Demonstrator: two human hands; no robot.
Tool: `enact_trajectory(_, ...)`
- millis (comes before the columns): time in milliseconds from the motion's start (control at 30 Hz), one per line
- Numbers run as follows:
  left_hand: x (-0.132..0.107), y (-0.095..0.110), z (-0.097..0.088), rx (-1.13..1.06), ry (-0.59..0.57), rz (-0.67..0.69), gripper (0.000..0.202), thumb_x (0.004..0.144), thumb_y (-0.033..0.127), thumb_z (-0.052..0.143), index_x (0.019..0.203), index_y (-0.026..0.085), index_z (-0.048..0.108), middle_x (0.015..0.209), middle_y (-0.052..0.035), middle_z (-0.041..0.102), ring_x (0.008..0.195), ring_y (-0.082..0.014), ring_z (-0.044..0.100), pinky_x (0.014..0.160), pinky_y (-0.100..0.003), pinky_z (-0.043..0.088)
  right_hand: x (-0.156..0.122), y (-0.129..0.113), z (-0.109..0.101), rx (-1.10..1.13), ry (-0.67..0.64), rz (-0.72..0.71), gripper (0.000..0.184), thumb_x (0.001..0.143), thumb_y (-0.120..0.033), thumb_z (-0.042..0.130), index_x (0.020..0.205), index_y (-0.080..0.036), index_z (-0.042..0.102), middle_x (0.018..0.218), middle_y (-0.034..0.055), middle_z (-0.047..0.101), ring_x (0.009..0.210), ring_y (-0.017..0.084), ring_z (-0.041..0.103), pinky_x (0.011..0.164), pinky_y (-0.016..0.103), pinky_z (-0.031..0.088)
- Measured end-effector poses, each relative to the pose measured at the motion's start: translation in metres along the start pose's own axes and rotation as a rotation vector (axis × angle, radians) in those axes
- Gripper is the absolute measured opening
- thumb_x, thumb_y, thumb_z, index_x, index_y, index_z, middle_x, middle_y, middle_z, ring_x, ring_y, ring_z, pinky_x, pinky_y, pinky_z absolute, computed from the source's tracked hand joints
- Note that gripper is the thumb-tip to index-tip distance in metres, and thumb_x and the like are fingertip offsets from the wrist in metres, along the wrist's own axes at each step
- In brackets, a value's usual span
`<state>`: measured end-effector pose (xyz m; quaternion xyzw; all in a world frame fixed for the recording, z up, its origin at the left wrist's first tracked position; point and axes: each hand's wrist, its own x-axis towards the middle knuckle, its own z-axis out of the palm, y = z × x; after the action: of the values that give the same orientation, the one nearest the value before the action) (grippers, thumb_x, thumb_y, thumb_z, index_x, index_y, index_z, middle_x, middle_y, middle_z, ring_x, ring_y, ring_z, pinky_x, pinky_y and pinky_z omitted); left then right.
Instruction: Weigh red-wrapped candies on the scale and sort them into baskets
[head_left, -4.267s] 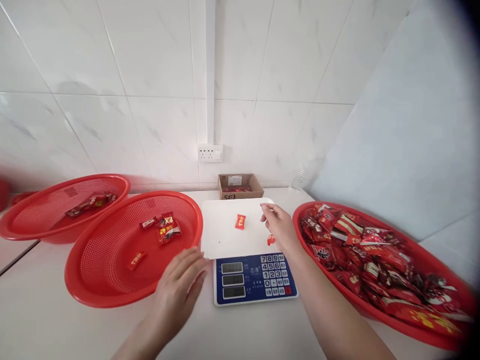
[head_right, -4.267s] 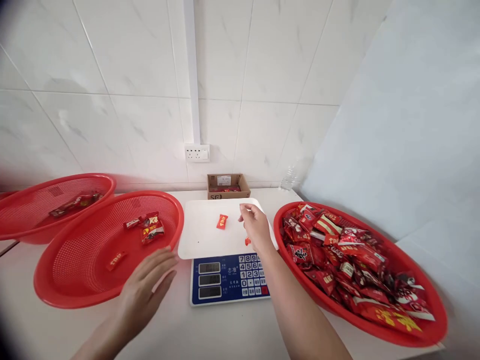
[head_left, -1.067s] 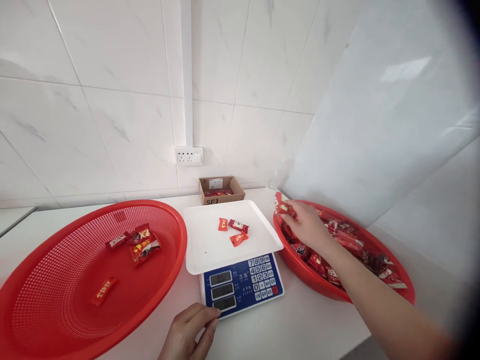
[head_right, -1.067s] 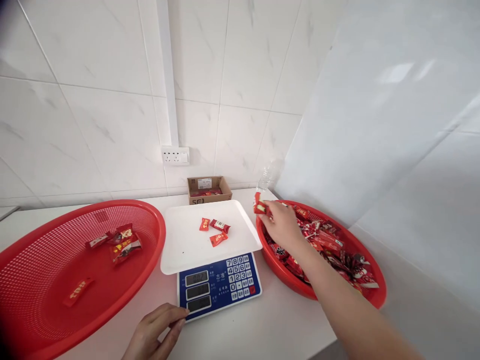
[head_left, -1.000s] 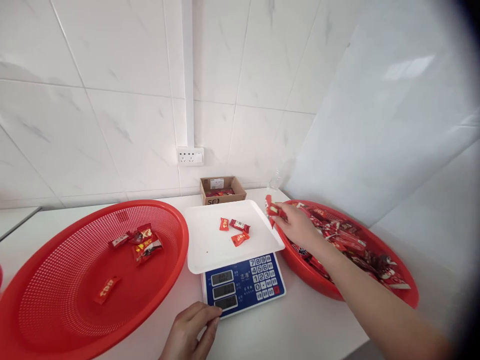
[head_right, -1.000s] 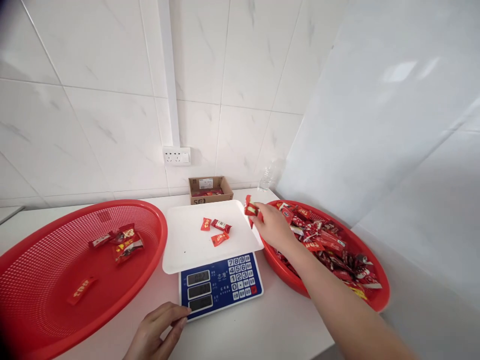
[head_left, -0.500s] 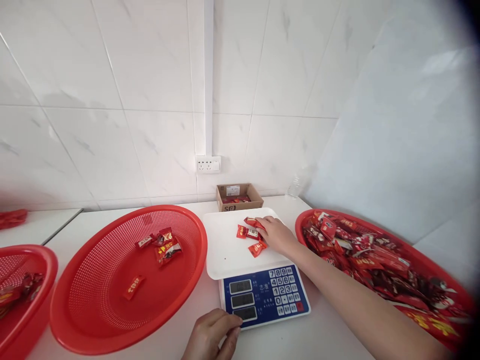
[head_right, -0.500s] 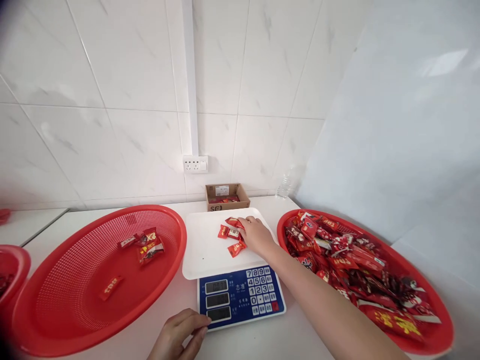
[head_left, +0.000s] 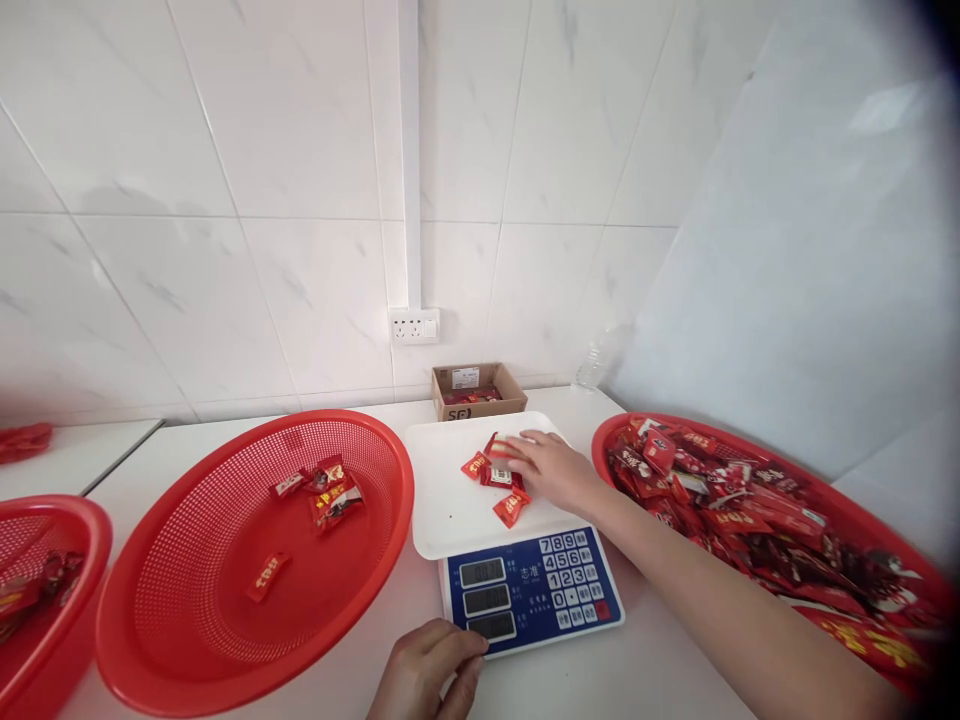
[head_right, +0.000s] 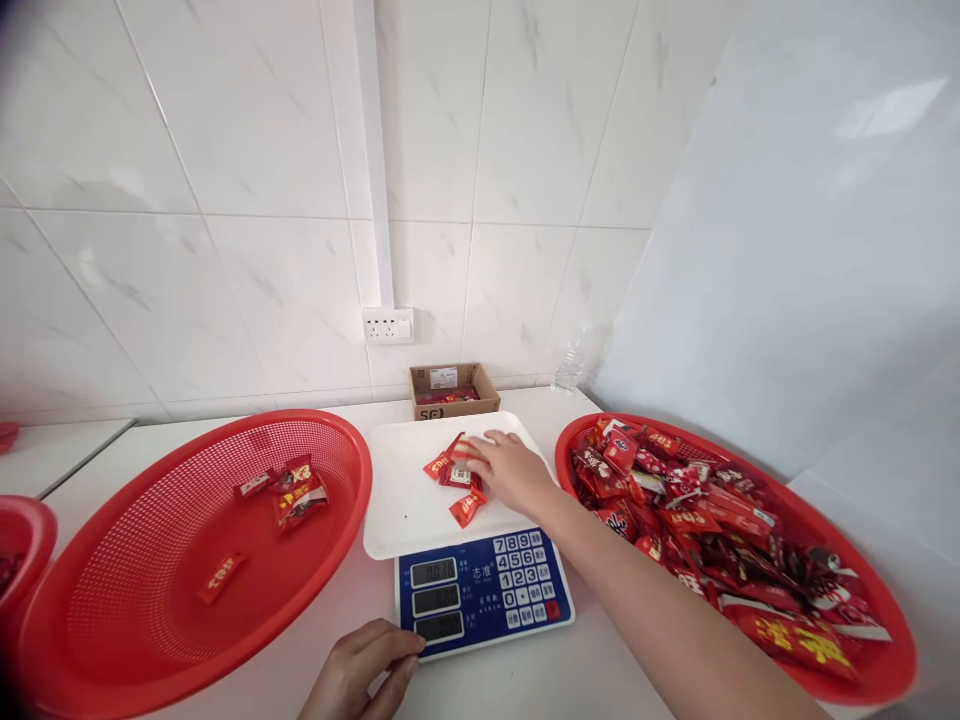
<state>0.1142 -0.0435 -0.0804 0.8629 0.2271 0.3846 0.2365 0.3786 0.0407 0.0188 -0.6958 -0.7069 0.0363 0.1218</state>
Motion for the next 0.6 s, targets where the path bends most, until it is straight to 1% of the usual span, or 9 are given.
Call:
enact_trajectory(67, 0.0, 0.0, 0.0, 0.001, -0.003, 0.005, 0.017, 0.086, 0.013, 0.051, 0.097, 0.02, 0.062, 0.073, -0.0031, 0.067, 0.062, -0.0117, 0.064, 0.056, -0.017, 0.049, -0.008, -0.005, 0.002, 0.039, -0.05, -0.043, 0.044, 0.091, -0.039, 0.043, 0.132, -0.027, 0.052, 0.139, 0.0067, 0.045, 0.125, 0.027, 0.039, 0.104, 0.044, 0.033)
enact_trajectory(133, 0.001, 0.001, 0.0, -0.002, -0.008, 0.0, 0.018, 0.085, 0.013, 0.051, 0.097, 0.02, 0.062, 0.074, -0.0033, 0.067, 0.063, -0.0117, 0.065, 0.057, -0.016, 0.05, -0.017, -0.009, 0.004, 0.086, -0.062, -0.096, 0.044, 0.09, -0.038, 0.044, 0.131, -0.026, 0.053, 0.14, 0.0063, 0.043, 0.127, 0.026, 0.037, 0.106, 0.043, 0.031)
enact_trajectory(233, 0.002, 0.004, -0.001, -0.009, -0.014, -0.019, 0.017, 0.086, 0.013, 0.051, 0.097, 0.02, 0.061, 0.075, -0.0034, 0.068, 0.064, -0.0117, 0.065, 0.057, -0.016, 0.05, -0.029, -0.011, 0.008, 0.152, -0.094, -0.199, 0.041, 0.087, -0.036, 0.05, 0.126, -0.026, 0.058, 0.138, 0.0062, 0.046, 0.127, 0.025, 0.04, 0.106, 0.043, 0.033)
enact_trajectory(300, 0.002, 0.005, -0.002, -0.018, -0.011, -0.036, 0.017, 0.086, 0.013, 0.05, 0.096, 0.02, 0.062, 0.075, -0.0034, 0.068, 0.064, -0.0117, 0.065, 0.057, -0.017, 0.05, -0.034, -0.007, 0.008, 0.157, -0.075, -0.263, 0.037, 0.085, -0.033, 0.052, 0.12, -0.026, 0.062, 0.135, 0.0068, 0.048, 0.124, 0.026, 0.043, 0.103, 0.044, 0.036)
enact_trajectory(367, 0.002, 0.005, -0.002, -0.023, -0.019, -0.048, 0.016, 0.087, 0.014, 0.05, 0.096, 0.02, 0.062, 0.074, -0.0031, 0.068, 0.063, -0.0114, 0.065, 0.056, -0.016, 0.049, -0.038, 0.003, 0.005, 0.145, -0.01, -0.279, 0.036, 0.085, -0.031, 0.051, 0.119, -0.026, 0.063, 0.134, 0.0071, 0.05, 0.122, 0.027, 0.046, 0.101, 0.045, 0.039)
enact_trajectory(433, 0.002, 0.004, -0.002, -0.031, -0.028, -0.055, 0.017, 0.087, 0.014, 0.049, 0.096, 0.021, 0.062, 0.075, -0.0029, 0.067, 0.064, -0.011, 0.065, 0.057, -0.016, 0.05, -0.042, 0.019, -0.004, 0.138, 0.079, -0.218, 0.037, 0.086, -0.032, 0.049, 0.119, -0.025, 0.062, 0.133, 0.0076, 0.051, 0.122, 0.026, 0.046, 0.102, 0.046, 0.038)
enact_trajectory(500, 0.001, 0.003, -0.002, -0.048, -0.022, -0.066, 0.017, 0.088, 0.014, 0.049, 0.097, 0.022, 0.061, 0.076, -0.0024, 0.067, 0.065, -0.0105, 0.065, 0.059, -0.016, 0.05, -0.048, 0.039, -0.018, 0.145, 0.157, -0.105, 0.037, 0.086, -0.034, 0.048, 0.118, -0.022, 0.063, 0.129, 0.0083, 0.054, 0.119, 0.025, 0.049, 0.103, 0.044, 0.038)
enact_trajectory(567, 0.0, 0.003, -0.002, -0.069, -0.014, -0.066, 0.018, 0.088, 0.014, 0.05, 0.099, 0.023, 0.061, 0.077, -0.0019, 0.067, 0.066, -0.0101, 0.065, 0.06, -0.015, 0.051, -0.059, 0.062, -0.035, 0.146, 0.185, 0.035, 0.037, 0.086, -0.035, 0.046, 0.115, -0.021, 0.063, 0.124, 0.0082, 0.058, 0.115, 0.024, 0.052, 0.101, 0.041, 0.04)
enact_trajectory(600, 0.0, 0.002, -0.003, -0.076, -0.011, -0.06, 0.018, 0.088, 0.014, 0.05, 0.099, 0.023, 0.061, 0.078, -0.0016, 0.068, 0.067, -0.0099, 0.066, 0.061, -0.015, 0.051, -0.066, 0.074, -0.043, 0.131, 0.166, 0.112, 0.038, 0.086, -0.035, 0.045, 0.116, -0.02, 0.062, 0.123, 0.0085, 0.059, 0.115, 0.024, 0.053, 0.101, 0.041, 0.041)
